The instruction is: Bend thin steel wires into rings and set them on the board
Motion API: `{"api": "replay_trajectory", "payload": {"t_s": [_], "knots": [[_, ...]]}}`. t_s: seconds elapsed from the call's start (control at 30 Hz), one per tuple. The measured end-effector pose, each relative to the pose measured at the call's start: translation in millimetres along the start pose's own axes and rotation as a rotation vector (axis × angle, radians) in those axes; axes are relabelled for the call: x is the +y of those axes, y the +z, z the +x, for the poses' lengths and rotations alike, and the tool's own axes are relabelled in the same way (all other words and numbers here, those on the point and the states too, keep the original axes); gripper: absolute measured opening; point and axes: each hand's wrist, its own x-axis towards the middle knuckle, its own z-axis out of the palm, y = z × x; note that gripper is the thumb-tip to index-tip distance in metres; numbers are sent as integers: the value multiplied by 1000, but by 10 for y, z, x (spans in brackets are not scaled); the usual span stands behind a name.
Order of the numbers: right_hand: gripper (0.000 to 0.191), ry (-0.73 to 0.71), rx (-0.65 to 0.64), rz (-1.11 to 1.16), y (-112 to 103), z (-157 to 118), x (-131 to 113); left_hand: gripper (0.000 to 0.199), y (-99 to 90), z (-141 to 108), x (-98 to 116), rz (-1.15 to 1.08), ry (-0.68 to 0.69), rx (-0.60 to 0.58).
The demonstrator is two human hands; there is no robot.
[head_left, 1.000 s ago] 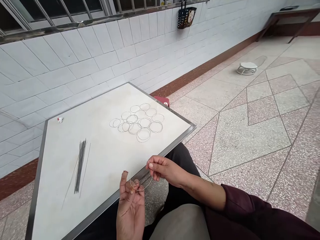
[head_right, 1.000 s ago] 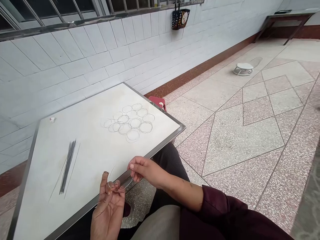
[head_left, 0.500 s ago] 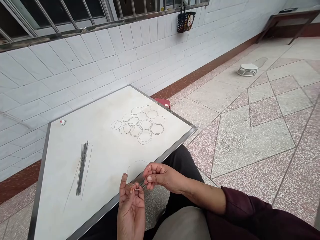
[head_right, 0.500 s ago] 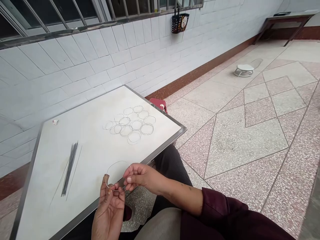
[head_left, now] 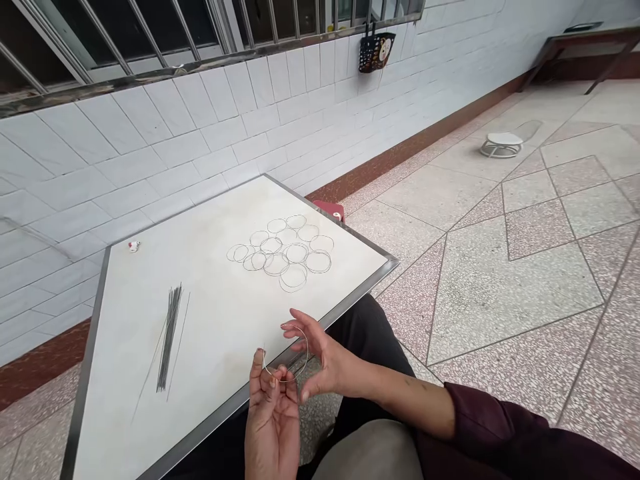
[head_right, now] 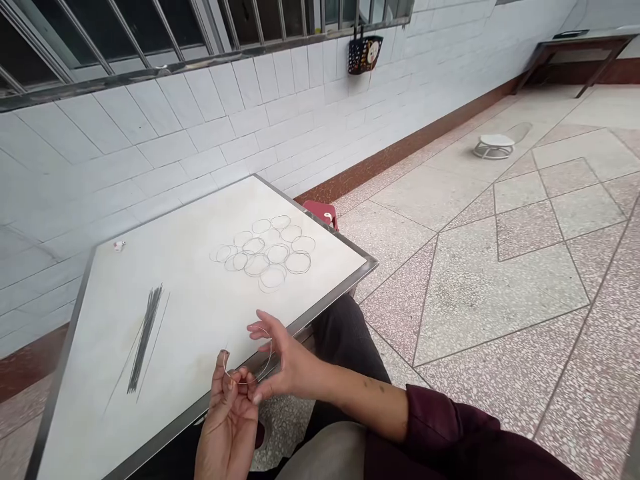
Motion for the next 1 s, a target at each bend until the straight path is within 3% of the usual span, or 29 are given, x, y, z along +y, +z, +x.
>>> {"api": "replay_trajectory", "payload": {"t_s": [0.1, 0.3, 0.5, 0.67, 1.0], "knots": [[146, -125, -14, -179, 51, 11, 3, 51, 3, -12, -30, -3, -23, 11], [139, -281, 48, -346, 44, 11, -23, 50, -41, -25, -99, 22, -24, -60], [132, -293, 39, -418, -3, -32, -79, 53, -57, -37, -143, 63, -37, -33], [129, -310, 42, -515, -32, -29, -61, 55, -103, 13, -164, 98, 21, -80], [115, -291, -52, -757, -263, 47, -56, 46, -82, 257, -224, 241, 22, 25]]}}
